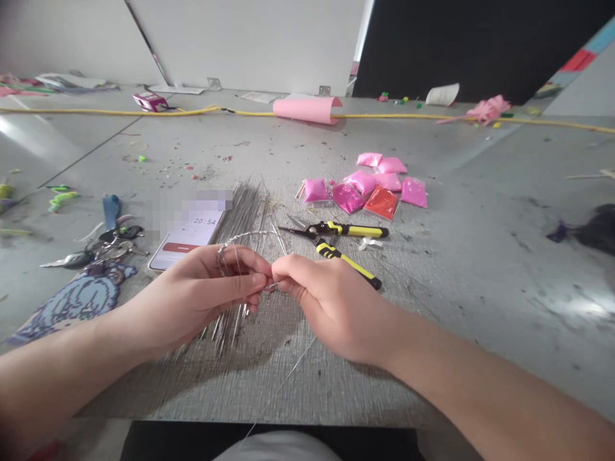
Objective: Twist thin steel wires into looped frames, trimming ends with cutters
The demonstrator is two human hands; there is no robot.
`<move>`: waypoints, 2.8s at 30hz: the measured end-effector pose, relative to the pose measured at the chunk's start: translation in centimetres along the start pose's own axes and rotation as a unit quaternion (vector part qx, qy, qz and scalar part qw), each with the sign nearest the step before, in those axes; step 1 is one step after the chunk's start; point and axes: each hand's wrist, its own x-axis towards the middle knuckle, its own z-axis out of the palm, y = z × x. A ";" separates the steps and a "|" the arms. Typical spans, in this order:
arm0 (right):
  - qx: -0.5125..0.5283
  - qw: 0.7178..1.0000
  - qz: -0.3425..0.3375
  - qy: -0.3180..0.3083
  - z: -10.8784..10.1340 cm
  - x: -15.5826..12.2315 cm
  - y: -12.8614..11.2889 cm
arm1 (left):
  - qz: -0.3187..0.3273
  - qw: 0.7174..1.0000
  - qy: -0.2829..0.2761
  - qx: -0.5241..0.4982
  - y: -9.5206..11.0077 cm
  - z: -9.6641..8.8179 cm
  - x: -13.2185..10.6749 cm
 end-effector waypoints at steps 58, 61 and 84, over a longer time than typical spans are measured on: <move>-0.165 0.935 -0.295 0.103 -1.7 0.2 0.1 | -0.128 0.961 -0.104 -0.221 0.0 0.3 -0.4; -0.168 0.935 -0.292 0.107 -1.5 0.0 0.1 | -0.120 0.964 -0.101 -0.216 -0.1 0.4 -0.5; -0.220 0.900 -0.318 0.203 0.4 -0.3 -0.2 | 0.001 0.987 -0.070 -0.141 -0.3 1.0 -0.9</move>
